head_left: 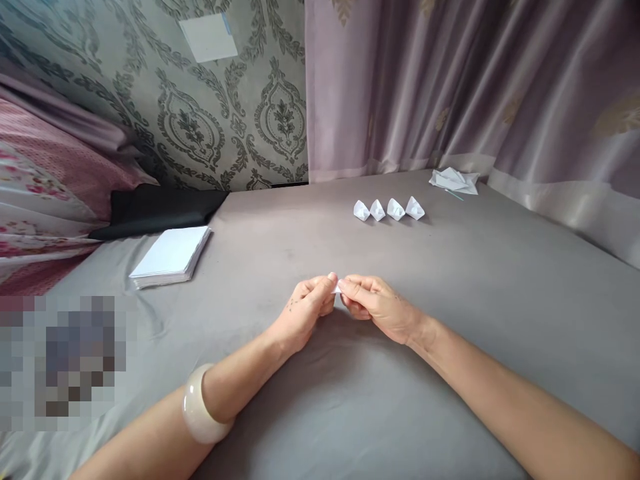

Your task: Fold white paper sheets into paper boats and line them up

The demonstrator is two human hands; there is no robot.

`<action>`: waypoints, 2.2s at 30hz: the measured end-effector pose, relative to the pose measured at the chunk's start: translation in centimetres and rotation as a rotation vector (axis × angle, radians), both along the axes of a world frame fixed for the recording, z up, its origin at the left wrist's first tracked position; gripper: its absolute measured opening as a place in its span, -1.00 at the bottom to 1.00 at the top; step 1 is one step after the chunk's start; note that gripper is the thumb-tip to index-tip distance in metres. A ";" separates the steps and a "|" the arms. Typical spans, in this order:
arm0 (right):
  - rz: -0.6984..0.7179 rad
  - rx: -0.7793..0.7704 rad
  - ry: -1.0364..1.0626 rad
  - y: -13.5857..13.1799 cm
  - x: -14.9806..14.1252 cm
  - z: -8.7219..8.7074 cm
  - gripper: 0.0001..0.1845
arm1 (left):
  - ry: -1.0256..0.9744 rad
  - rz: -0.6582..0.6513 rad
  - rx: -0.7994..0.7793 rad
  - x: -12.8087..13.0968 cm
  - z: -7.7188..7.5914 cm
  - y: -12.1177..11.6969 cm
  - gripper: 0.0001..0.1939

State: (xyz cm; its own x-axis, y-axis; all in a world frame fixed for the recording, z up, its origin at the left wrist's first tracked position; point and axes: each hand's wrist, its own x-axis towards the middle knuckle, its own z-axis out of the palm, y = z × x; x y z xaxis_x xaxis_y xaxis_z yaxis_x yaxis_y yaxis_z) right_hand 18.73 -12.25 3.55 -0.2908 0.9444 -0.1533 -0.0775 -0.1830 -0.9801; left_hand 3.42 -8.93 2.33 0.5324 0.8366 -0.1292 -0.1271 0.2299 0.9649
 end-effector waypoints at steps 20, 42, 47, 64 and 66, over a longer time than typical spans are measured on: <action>-0.274 -0.055 -0.073 0.6 1.4 -0.1 -0.63 | -0.128 -0.008 -0.097 -0.6 0.1 0.7 -0.76; -0.205 -0.079 0.106 0.1 1.2 -0.2 -0.66 | 0.110 0.092 0.283 -0.5 0.1 0.5 -0.73; -0.208 -0.094 0.094 0.0 1.3 0.0 -0.69 | 0.081 0.065 0.265 -0.5 -0.1 0.5 -0.73; -0.034 -0.177 0.035 -0.1 1.7 0.7 -0.89 | -0.046 -0.241 -0.072 -0.9 0.2 0.7 -0.68; -0.013 -0.185 0.031 -0.1 1.7 0.8 -0.90 | -0.060 -0.275 -0.102 -1.1 0.0 0.8 -0.69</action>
State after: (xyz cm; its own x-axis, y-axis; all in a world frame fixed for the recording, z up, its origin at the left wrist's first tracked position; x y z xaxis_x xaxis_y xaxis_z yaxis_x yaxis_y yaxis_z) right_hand 20.42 -12.33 4.30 -0.2864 0.9046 -0.3155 -0.1108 -0.3584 -0.9270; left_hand 2.36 -8.11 2.32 0.7467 0.6439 -0.1666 -0.1028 0.3592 0.9276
